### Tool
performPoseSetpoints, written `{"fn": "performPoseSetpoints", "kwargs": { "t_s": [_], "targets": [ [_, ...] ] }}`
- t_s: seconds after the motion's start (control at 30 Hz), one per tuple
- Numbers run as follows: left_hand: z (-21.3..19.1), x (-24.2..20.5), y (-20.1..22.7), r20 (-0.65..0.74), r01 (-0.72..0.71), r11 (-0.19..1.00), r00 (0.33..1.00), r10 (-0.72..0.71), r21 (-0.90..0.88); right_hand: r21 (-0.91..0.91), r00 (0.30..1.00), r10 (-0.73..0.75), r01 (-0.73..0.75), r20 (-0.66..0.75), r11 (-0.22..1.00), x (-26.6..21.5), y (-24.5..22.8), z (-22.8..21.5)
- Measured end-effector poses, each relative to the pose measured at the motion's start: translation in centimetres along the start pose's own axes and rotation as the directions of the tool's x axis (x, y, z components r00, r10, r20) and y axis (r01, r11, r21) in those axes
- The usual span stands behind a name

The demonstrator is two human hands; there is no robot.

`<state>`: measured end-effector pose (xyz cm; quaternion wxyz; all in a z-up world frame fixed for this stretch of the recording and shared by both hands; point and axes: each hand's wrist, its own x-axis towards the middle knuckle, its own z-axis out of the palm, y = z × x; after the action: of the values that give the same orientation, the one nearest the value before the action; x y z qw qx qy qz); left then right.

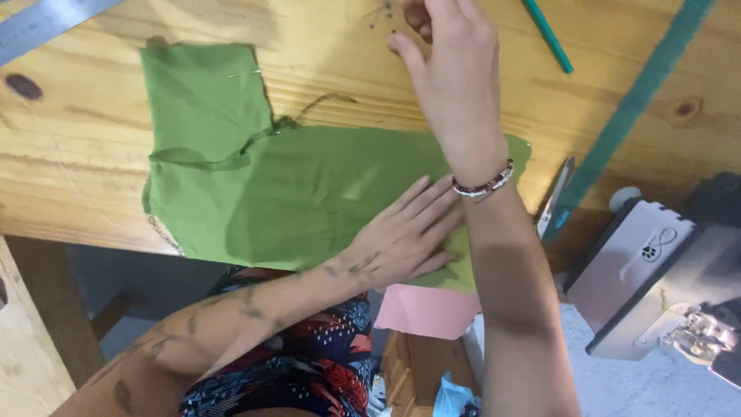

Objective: Aligning fabric pieces and securing them with sewing pins after using an overlock machine.

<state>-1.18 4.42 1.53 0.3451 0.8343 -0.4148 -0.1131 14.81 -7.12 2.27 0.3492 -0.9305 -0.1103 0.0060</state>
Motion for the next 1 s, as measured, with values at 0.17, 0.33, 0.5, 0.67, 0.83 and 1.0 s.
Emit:
{"fn": "performPoseSetpoints", "kwargs": {
  "t_s": [0.17,0.33,0.5,0.67,0.83,1.0],
  "targets": [
    [-3.4,-6.6,-1.1,0.106,0.185,0.982,0.977,-0.188,0.029,-0.155,0.991,0.103,-0.088,0.088,0.984,0.9,-0.9,0.9],
    [-5.7,-9.4,-3.9,0.014,0.305,0.952,0.952,-0.306,0.009,-0.291,0.987,0.011,0.037,0.163,0.956,-0.3,-1.2,0.6],
    [-6.9,-9.5,-5.1,-0.022,0.328,0.938,0.945,-0.327,0.111,-0.245,0.983,-0.124,0.154,0.134,0.957,-1.8,0.0,-0.1],
    [-6.7,-9.8,-5.7,-0.002,0.355,0.926,0.934,-0.357,0.128,-0.279,0.965,-0.257,0.26,0.046,0.924,-2.2,0.3,-1.0],
    [-6.5,-10.2,-5.9,-0.026,0.351,0.929,0.936,-0.35,0.116,-0.353,0.941,-0.333,0.329,0.051,0.876,-2.1,1.0,-1.7],
    [-5.8,-9.7,-5.4,-0.091,0.39,0.914,0.92,-0.381,0.114,-0.282,0.917,-0.379,0.4,0.127,0.872,-1.0,0.2,-1.6]
  ]
}}
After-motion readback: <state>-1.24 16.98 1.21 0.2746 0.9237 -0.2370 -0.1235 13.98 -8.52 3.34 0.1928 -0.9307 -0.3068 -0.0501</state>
